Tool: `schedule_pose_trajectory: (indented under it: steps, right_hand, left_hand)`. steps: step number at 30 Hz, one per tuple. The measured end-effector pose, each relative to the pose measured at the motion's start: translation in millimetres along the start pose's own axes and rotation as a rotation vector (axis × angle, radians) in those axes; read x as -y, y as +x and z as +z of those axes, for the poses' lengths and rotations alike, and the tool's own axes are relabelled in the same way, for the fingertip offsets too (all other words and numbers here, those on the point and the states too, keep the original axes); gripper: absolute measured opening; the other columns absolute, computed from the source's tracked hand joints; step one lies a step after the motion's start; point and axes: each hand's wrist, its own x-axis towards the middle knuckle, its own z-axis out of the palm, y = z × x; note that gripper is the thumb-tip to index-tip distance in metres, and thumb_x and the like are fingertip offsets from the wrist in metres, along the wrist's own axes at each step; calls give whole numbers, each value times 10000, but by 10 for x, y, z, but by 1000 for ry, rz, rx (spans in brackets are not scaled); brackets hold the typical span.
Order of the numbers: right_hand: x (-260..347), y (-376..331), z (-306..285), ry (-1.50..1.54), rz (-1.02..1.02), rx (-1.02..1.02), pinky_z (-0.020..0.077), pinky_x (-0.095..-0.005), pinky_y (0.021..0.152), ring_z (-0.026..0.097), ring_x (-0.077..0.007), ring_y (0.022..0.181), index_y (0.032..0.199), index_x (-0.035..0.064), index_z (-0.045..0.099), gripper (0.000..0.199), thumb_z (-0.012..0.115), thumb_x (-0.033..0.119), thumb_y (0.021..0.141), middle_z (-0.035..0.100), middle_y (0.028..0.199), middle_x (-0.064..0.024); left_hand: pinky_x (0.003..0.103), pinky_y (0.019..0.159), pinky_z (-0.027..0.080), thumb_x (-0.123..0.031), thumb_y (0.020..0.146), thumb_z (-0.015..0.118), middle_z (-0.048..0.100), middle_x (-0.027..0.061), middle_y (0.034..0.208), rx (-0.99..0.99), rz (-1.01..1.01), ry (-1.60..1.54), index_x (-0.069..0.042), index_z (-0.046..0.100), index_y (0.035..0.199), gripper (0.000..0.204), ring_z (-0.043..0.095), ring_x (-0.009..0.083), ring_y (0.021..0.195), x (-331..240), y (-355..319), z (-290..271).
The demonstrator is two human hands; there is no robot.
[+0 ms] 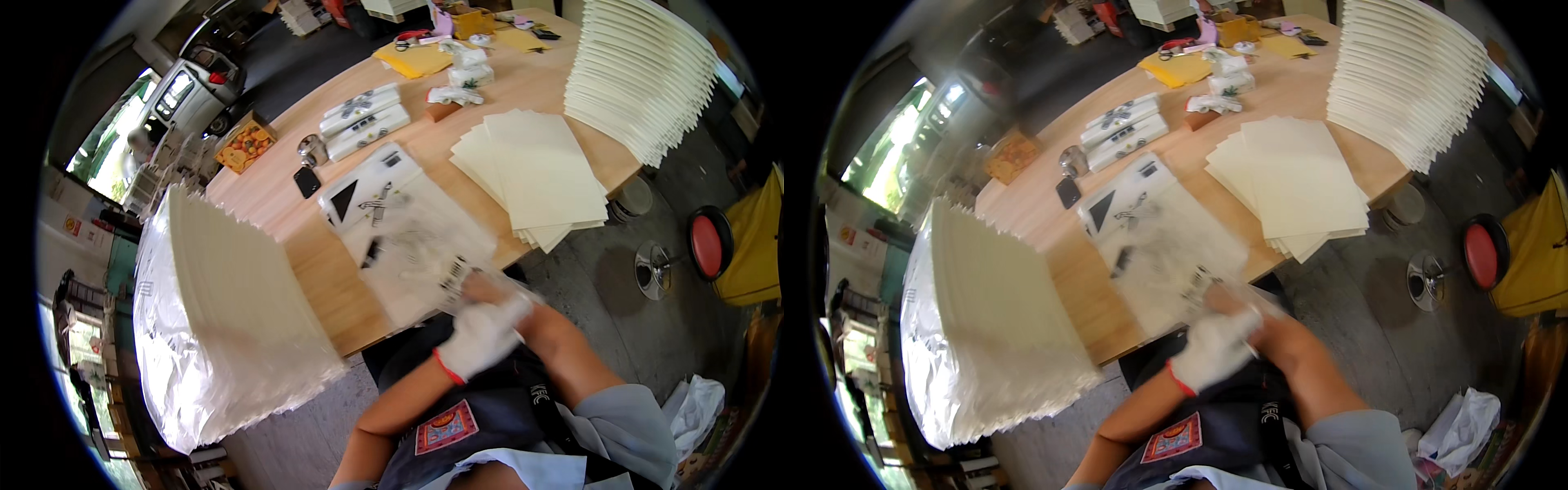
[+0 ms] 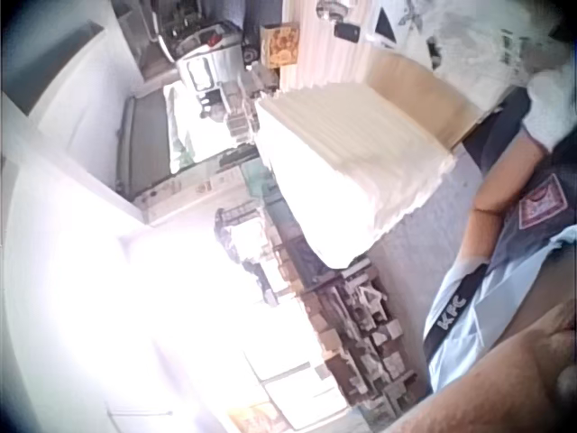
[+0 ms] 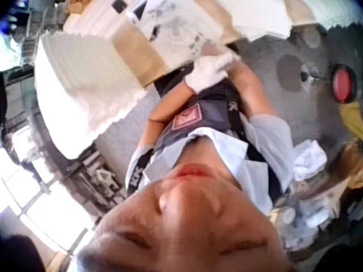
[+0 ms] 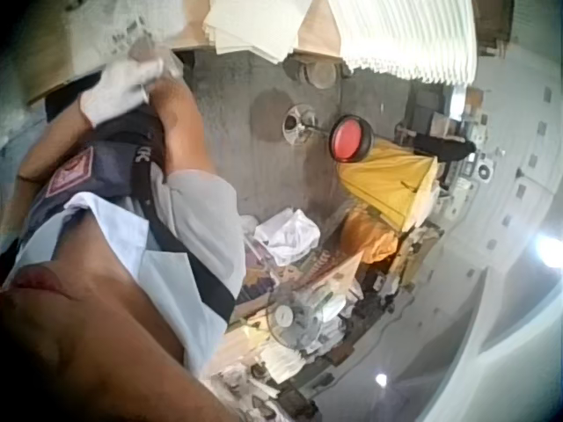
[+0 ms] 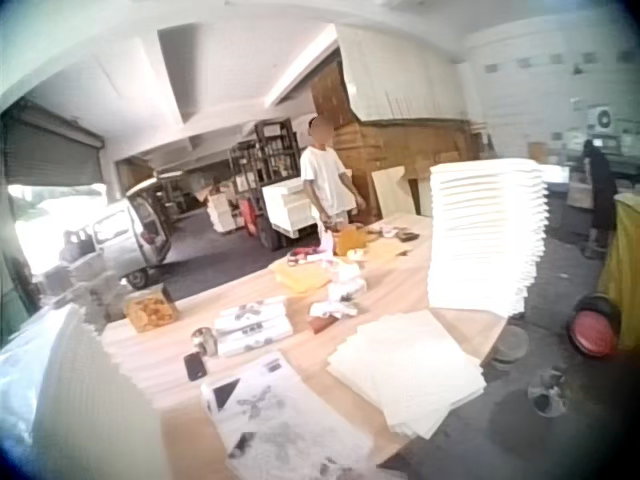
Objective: The person repeatedly takes stacks of white paper from a large plastic-wrapped bundle on the table, places them into a clear plastic bag, and then sets the bagged stack aside. The process is repeated continuously with multiple stacks of paper throughout the clip.
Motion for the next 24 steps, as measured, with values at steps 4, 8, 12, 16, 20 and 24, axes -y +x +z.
schedule_pose_trajectory:
  steps: [4, 8, 12, 16, 20, 24]
  right_hand:
    - [-206, -165, -314, 83, 221, 305, 421, -453, 884, 515, -359, 1079, 1151, 54, 521, 434, 523, 363, 846, 540, 1167, -183]
    - [-925, -335, -566, -464, 427, -282, 422, -452, 838, 530, -328, 981, 1107, 70, 531, 421, 556, 379, 823, 555, 1041, -149]
    - [-1164, -346, -817, -587, 445, -161, 433, -431, 832, 552, -288, 993, 1120, 70, 537, 419, 573, 353, 813, 575, 1039, -148]
    - [-1333, -416, -941, -535, 242, -291, 476, -411, 722, 588, -265, 857, 1006, 93, 577, 270, 550, 273, 806, 591, 940, -109]
    - [-644, -615, -1084, -585, -60, -243, 491, -398, 661, 601, -277, 804, 966, 94, 606, 232, 511, 217, 792, 596, 907, -96]
    - [193, -902, -945, 47, -4, -83, 475, -401, 836, 590, -329, 954, 1054, 112, 635, 369, 620, 396, 820, 600, 1065, -147]
  left_hand:
    - [311, 682, 498, -145, 898, 559, 647, 97, 934, -293, -224, -43, -27, 619, 993, 163, 603, 193, 732, 1235, -244, 208]
    - [283, 644, 471, -114, 896, 554, 639, 62, 884, -338, -523, -280, -55, 607, 1007, 137, 569, 160, 690, 1591, -422, 270]
    - [238, 644, 461, -142, 930, 513, 638, 16, 985, -163, -669, -607, -35, 562, 1099, 206, 524, 112, 662, 1312, -119, 220]
    - [241, 670, 448, -176, 919, 552, 655, 56, 963, -102, -532, -768, -28, 571, 1142, 268, 548, 103, 724, 1248, 162, 436]
    - [258, 797, 448, -265, 930, 540, 642, 61, 1017, -20, -722, -1127, -26, 573, 1168, 338, 560, 137, 920, 1292, 245, 637]
    - [266, 804, 440, -248, 884, 586, 571, 77, 1131, -171, -973, -1225, 7, 501, 1231, 439, 527, 153, 983, 1475, 121, 783]
